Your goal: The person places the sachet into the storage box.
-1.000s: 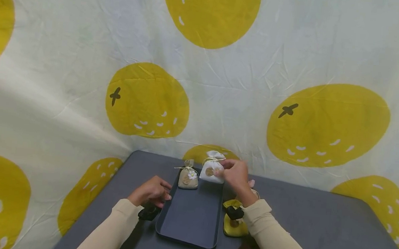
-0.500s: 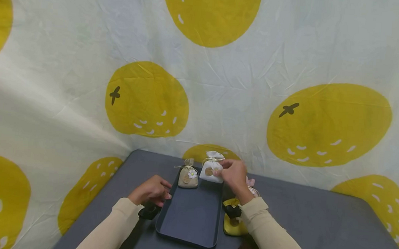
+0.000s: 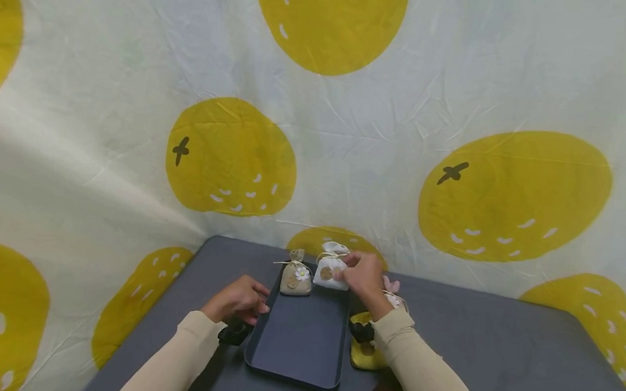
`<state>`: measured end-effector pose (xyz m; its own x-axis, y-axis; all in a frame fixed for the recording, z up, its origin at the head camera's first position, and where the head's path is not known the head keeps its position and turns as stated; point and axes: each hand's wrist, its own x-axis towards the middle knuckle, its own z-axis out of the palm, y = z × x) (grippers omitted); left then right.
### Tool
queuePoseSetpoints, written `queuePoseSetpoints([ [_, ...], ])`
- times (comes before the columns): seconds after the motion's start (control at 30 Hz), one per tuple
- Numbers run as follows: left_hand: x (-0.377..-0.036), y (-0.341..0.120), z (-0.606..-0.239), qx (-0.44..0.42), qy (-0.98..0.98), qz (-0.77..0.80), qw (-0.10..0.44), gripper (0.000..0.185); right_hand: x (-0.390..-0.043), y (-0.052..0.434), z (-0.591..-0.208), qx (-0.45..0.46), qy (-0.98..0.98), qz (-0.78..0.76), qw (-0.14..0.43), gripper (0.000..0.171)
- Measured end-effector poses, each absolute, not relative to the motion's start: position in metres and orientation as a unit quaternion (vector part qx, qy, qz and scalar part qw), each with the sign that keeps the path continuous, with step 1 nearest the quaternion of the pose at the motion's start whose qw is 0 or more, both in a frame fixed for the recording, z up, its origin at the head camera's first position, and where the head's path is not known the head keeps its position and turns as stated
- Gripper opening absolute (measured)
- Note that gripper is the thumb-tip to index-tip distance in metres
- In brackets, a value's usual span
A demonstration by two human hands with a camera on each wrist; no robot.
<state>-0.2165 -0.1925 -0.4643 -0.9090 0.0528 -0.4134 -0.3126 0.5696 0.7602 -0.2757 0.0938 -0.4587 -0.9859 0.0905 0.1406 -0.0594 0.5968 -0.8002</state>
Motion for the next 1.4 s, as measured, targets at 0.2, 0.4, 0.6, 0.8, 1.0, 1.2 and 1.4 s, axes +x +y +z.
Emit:
queuePoseSetpoints([
  [0.2, -0.218, -0.191, -0.463, -0.074, 0.859, 0.464, 0.201, 0.045, -0.277, 0.094, -0.461, -0.014, -0.895, 0.437, 0.087, 0.027],
  [0.4, -0.217, -0.191, -0.463, -0.072, 0.863, 0.459, 0.199, 0.046, -0.278, 0.091, -0.465, -0.003, -0.902, 0.421, 0.098, 0.025],
  [0.6, -0.216, -0.193, -0.464, -0.071, 0.863, 0.458, 0.2, 0.045, -0.277, 0.089, -0.469, -0.003, -0.91, 0.403, 0.101, 0.026],
  [0.8, -0.217, -0.194, -0.464, -0.07, 0.858, 0.464, 0.211, 0.046, -0.277, 0.087, -0.471, 0.008, -0.912, 0.402, 0.079, 0.028],
  [1.0, -0.217, -0.193, -0.462, -0.075, 0.862, 0.459, 0.204, 0.045, -0.279, 0.087, -0.474, 0.004, -0.915, 0.398, 0.071, 0.029],
  [1.2, -0.219, -0.193, -0.461, -0.077, 0.861, 0.459, 0.207, 0.046, -0.28, 0.088, -0.478, 0.012, -0.917, 0.39, 0.077, 0.028],
  [1.4, -0.217, -0.194, -0.463, -0.075, 0.856, 0.468, 0.207, 0.047, -0.282, 0.086, -0.478, 0.04, -0.925, 0.369, 0.082, 0.022],
])
